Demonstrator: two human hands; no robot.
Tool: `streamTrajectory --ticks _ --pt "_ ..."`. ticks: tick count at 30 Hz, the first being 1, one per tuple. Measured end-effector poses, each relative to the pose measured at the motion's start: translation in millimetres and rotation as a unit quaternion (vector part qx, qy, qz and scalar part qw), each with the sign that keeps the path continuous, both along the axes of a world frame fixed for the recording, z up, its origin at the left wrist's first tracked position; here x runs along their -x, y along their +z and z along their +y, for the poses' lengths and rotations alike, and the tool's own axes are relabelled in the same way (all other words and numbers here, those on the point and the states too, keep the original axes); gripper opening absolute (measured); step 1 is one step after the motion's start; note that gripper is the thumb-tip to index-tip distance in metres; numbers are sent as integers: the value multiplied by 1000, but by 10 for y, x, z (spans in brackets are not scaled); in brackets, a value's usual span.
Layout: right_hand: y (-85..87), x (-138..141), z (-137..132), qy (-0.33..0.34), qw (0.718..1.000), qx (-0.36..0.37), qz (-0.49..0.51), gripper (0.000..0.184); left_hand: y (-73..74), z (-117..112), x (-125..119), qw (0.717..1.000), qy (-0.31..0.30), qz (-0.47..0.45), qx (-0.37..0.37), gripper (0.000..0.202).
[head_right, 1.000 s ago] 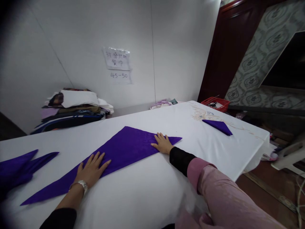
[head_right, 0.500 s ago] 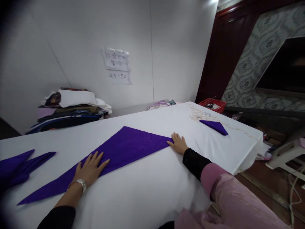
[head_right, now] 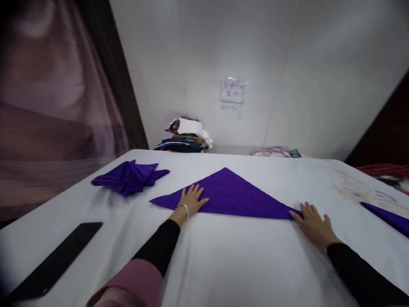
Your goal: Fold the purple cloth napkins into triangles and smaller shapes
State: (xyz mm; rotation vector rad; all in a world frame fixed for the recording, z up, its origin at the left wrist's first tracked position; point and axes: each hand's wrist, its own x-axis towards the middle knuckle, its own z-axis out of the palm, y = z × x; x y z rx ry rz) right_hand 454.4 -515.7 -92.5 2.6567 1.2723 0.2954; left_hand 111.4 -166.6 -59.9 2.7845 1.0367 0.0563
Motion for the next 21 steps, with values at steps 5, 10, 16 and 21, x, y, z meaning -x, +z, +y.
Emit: streamTrajectory --ticks 5,10,16,21 --pt "100 509 828 139 986 -90 23 54 -7 -45 29 1000 2 -4 4 78" --pt "178 1282 1734 201 967 -91 127 67 -22 -64 44 1000 -2 -10 6 79" --pt "159 1794 2218 292 943 -48 151 66 -36 -79 40 1000 1 -18 7 80" --pt "104 1884 2251 321 934 -28 158 64 -20 -99 34 1000 1 -15 12 78"
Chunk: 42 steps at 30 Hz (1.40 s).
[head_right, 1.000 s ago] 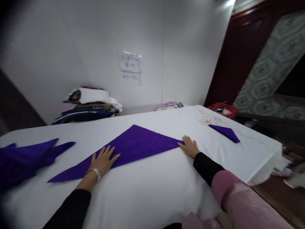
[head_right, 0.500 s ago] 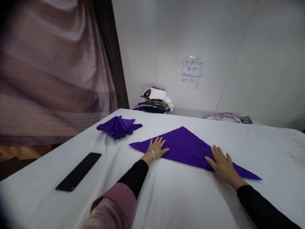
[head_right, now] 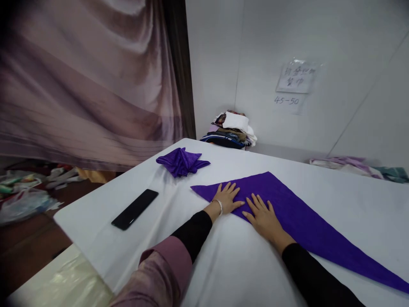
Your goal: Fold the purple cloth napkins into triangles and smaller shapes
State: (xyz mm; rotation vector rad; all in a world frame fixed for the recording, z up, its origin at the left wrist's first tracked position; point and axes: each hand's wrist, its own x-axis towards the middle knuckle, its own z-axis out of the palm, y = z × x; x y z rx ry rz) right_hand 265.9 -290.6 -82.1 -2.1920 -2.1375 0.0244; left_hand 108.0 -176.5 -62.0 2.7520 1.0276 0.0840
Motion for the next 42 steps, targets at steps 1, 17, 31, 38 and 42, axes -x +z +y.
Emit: streamTrajectory --ticks 1,17,31,38,42 --pt "-8 -4 -6 1 1000 -2 1 64 3 -4 3 1000 -1 -3 -2 78" --pt "-90 -44 -6 9 999 -30 -7 63 -25 236 365 992 125 12 8 82" --pt "-49 -28 -11 4 1000 -21 -7 62 -30 519 688 984 178 14 2 82" --pt "-103 -62 -7 12 999 -30 -6 63 10 689 921 990 139 8 -6 75" --pt "-94 -54 -9 5 1000 -25 -16 63 14 852 1048 990 144 -3 -5 70"
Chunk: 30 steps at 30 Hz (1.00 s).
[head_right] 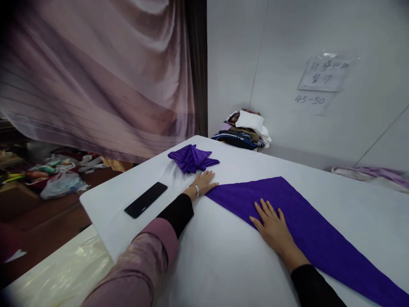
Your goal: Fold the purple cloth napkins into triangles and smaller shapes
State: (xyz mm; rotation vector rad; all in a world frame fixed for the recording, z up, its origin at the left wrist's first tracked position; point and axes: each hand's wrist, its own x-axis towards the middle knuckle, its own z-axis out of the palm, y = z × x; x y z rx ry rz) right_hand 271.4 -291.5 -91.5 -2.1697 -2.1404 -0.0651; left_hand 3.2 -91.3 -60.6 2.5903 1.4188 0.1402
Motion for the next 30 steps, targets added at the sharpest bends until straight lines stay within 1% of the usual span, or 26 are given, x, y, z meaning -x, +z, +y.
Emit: streamTrajectory --ticks 5,11,14,17,19,21,23,26,30 --pt "1 6 -6 4 1000 -5 -9 63 -8 217 112 999 24 -43 -1 63" --pt "-17 -3 -7 4 1000 -11 3 63 0 396 192 986 78 -148 -9 45" --pt "-12 -3 -10 6 1000 -13 11 64 -6 405 265 969 116 -217 -9 53" --pt "-8 -2 -14 12 1000 -17 15 64 -21 329 379 950 145 -275 -9 62" --pt "-13 -2 -13 11 1000 -19 19 64 -24 233 466 944 148 -295 -8 62" --pt "-20 -3 -11 9 999 -22 25 64 -15 115 544 944 141 -298 -7 59" --pt "-23 -1 -9 9 999 -23 28 64 5 -3 596 950 125 -288 -9 51" --pt "-7 10 -9 8 999 -20 24 64 30 -142 610 959 99 -266 -18 33" --pt "38 35 -7 3 1000 -11 22 64 18 -225 558 965 100 -240 -36 16"
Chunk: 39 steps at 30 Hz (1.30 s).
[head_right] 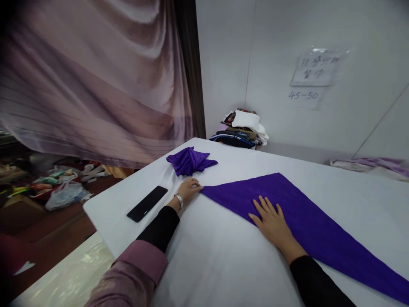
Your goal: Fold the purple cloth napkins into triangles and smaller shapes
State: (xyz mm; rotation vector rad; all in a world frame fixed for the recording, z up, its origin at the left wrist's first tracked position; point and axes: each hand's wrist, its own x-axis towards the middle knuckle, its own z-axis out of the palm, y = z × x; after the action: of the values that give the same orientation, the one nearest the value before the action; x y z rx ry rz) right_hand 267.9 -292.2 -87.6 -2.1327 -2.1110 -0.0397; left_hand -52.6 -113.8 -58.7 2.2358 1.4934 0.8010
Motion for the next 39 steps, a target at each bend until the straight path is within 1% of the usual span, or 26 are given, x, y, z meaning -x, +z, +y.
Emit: streamTrajectory --ticks 3,8,11,15,17,18,19,20,21,23,24,25,27,30,34,39 --pt "25 12 9 1 1000 11 2 64 -22 -7 -32 1000 17 16 -5 10" --pt "34 14 16 1 1000 16 15 65 -37 13 -49 998 37 46 -11 12" --pt "44 21 15 1 1000 18 22 65 -32 29 -19 996 55 64 -23 11" --pt "81 44 12 0 999 22 37 66 40 15 13 993 70 81 -45 14" --pt "109 55 13 2 998 24 50 67 103 -43 -62 992 74 81 -63 19" --pt "125 59 13 4 998 25 57 68 133 -96 -139 992 70 78 -74 22" --pt "142 63 13 6 998 26 64 68 157 -167 -240 992 56 77 -86 25" --pt "158 66 13 7 997 27 71 69 173 -254 -360 991 28 81 -98 29" --pt "175 70 13 8 997 29 77 69 179 -352 -491 990 -14 90 -110 33" --pt "204 79 11 5 995 35 88 70 159 -548 -746 973 -129 139 -131 45" --pt "216 83 10 2 995 38 92 70 136 -630 -850 962 -171 166 -131 51" --pt "226 87 10 1 995 41 95 71 107 -691 -929 953 -199 192 -122 58" --pt "243 90 8 1 994 44 100 70 46 -747 -1012 946 -207 234 -82 65" --pt "268 83 0 8 993 45 109 71 -17 -714 -1008 943 -185 274 -29 69" --pt "312 75 -13 15 991 47 122 72 -12 -661 -993 939 -173 296 -19 69" --pt "368 67 -34 7 990 50 135 73 22 -684 -1029 939 -159 305 -8 67"
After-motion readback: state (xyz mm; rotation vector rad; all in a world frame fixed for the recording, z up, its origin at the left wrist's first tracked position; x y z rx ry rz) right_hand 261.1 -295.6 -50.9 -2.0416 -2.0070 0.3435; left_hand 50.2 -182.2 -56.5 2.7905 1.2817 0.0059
